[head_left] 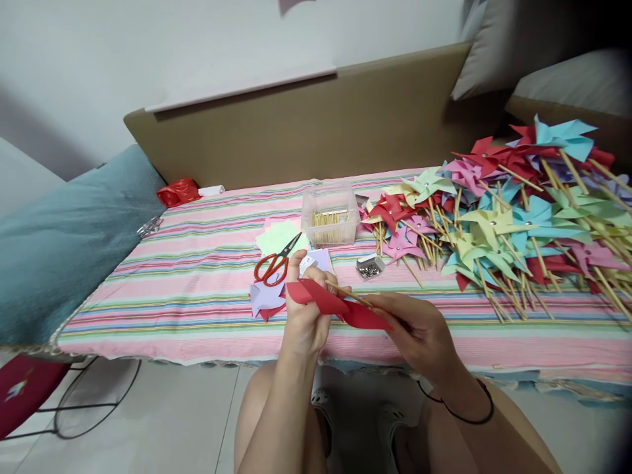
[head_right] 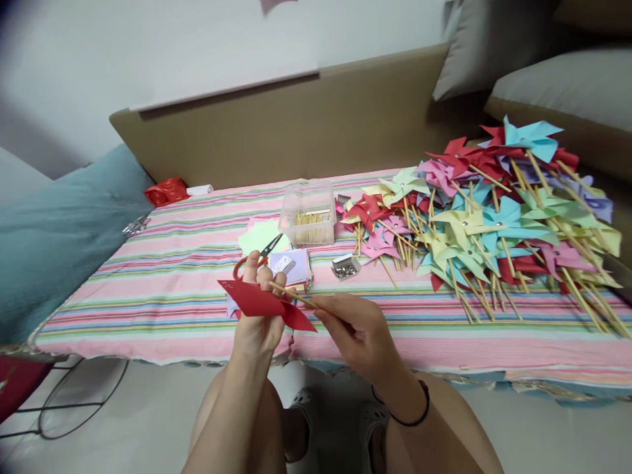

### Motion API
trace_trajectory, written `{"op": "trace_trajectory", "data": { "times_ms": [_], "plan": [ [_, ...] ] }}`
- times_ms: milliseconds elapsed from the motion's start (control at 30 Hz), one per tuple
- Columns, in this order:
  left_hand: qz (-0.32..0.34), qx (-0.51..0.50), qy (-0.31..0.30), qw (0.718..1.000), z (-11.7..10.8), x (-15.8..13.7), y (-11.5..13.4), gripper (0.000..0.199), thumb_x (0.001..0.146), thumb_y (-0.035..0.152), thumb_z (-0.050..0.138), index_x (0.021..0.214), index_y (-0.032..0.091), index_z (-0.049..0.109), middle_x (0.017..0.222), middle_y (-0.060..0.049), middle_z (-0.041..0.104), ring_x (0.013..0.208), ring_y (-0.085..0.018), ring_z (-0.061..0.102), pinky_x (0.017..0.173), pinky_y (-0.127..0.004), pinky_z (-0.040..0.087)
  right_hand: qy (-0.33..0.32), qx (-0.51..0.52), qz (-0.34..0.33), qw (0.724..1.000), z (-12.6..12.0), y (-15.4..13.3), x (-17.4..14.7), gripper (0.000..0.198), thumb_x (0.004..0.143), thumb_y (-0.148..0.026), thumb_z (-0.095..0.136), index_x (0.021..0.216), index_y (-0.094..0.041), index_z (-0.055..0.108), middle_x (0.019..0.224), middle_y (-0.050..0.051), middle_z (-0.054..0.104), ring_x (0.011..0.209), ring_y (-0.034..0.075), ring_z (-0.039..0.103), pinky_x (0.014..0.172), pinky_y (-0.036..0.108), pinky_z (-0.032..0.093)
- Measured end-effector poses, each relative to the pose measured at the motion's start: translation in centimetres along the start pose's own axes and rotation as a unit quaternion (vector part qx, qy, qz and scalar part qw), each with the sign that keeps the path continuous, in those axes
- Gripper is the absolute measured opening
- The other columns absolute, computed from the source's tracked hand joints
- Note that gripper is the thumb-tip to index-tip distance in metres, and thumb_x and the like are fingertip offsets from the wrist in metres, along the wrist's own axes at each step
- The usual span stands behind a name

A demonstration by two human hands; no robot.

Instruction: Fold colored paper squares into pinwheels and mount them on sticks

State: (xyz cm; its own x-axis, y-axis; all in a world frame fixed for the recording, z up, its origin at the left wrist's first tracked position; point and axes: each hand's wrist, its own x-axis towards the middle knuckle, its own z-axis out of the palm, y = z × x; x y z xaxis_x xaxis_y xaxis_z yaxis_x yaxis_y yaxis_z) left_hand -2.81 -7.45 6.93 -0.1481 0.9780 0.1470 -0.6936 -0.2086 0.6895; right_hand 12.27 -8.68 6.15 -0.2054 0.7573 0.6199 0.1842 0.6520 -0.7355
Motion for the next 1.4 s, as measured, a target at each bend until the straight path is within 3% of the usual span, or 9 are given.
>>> {"op": "trace_trajectory", "data": {
  "times_ms": [367, 600, 967, 1400],
  "plan": [
    [-0.006, 0.001, -0.008, 1.000, -0.2, 0.0, -0.2, 0.079, 0.054, 0.023, 0.086, 0.122, 0.032, 0.047, 0.065, 0.009, 0.047, 0.062, -0.007, 0.050, 0.063, -0.020, 0.048, 0.014, 0.006, 0.003, 1.000, 0.0, -0.2, 0.1, 0.023, 0.085, -0.015, 0.056, 0.097, -0.023, 0.073, 0.087, 0.005, 0.076, 0.079, 0.019, 0.072, 0.068, 0.025, 0.055],
    [-0.012, 0.017, -0.016, 1.000, -0.7, 0.0, -0.3, 0.064, 0.055, 0.027, 0.086, 0.110, 0.029, 0.054, 0.068, 0.007, 0.048, 0.077, -0.010, 0.058, 0.068, -0.019, 0.050, 0.010, 0.004, -0.002, 1.000, 0.0, -0.2, 0.1, 0.025, 0.086, -0.013, 0.054, 0.100, -0.023, 0.072, 0.088, 0.005, 0.076, 0.080, 0.018, 0.072, 0.069, 0.026, 0.055],
    [-0.013, 0.042, -0.018, 0.999, -1.1, 0.3, 0.3, 0.060, 0.055, 0.023, 0.087, 0.106, 0.031, 0.055, 0.063, 0.010, 0.048, 0.062, -0.009, 0.065, 0.066, -0.019, 0.052, 0.005, -0.001, -0.005, 1.000, -0.2, -0.1, -0.2, 0.025, 0.087, -0.011, 0.054, 0.102, -0.023, 0.071, 0.091, 0.004, 0.075, 0.081, 0.017, 0.070, 0.070, 0.026, 0.053],
    [-0.007, 0.023, -0.018, 1.000, -0.6, 0.2, 0.5, 0.053, 0.060, 0.029, 0.084, 0.103, 0.029, 0.054, 0.061, 0.012, 0.048, 0.052, -0.006, 0.063, 0.062, -0.019, 0.055, 0.005, -0.039, -0.017, 0.999, 0.1, -0.7, -0.1, 0.024, 0.088, -0.014, 0.051, 0.098, -0.022, 0.072, 0.069, 0.002, 0.070, 0.056, 0.014, 0.059, 0.052, 0.025, 0.045]
  ]
}}
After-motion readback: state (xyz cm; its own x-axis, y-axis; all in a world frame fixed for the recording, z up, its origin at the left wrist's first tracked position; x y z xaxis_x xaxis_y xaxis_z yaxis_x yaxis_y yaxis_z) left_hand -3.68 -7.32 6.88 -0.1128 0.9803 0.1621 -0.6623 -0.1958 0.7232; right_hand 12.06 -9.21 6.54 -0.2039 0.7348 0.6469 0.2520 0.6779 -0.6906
